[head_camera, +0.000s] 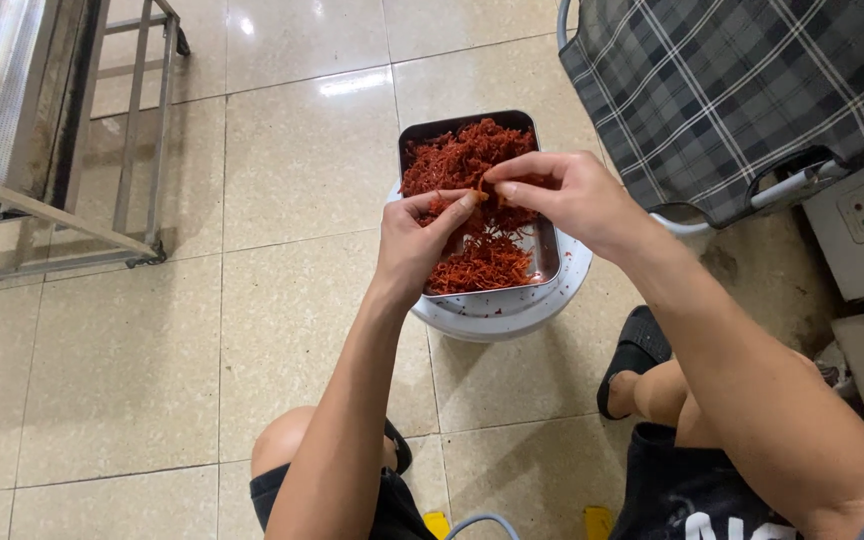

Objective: Sort and pick through a metal tray containing red dried ingredients, likely chili threads or saffron, while seated.

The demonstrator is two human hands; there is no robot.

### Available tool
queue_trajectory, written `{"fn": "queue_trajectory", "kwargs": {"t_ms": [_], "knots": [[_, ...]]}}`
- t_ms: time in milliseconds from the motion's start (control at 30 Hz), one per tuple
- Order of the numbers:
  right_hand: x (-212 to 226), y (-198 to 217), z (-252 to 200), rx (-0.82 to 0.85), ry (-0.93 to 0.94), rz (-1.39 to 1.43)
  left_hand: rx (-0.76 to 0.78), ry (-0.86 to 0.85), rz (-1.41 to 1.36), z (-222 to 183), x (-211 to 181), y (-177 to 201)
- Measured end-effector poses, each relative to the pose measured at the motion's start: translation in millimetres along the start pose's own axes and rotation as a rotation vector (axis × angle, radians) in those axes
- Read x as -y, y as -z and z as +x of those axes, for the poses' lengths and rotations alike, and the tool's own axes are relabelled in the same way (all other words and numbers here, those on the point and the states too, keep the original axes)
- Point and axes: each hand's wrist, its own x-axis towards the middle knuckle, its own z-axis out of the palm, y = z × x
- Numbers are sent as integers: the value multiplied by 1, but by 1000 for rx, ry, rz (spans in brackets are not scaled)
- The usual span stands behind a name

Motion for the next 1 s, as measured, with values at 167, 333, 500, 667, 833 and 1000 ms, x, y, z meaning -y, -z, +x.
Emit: {"fn": "queue_trajectory", "kwargs": {"t_ms": [167,333,500,667,833,1000], "knots": [[-5,-8,2,15,-42,-95,66,74,133,1,3,1],[-2,-8,2,24,-29,-434,-12,116,181,4,4,8],[8,-12,-1,222,-263,-589,-67,214,121,4,3,8],[0,-12,1,186,-241,-621,-113,190,80,5,2,7],[-42,-9,15,189,345,-783,-158,235,90,6,4,8],[9,-20,1,-8,-69,-481,-108,293,-117,6,1,4]]}}
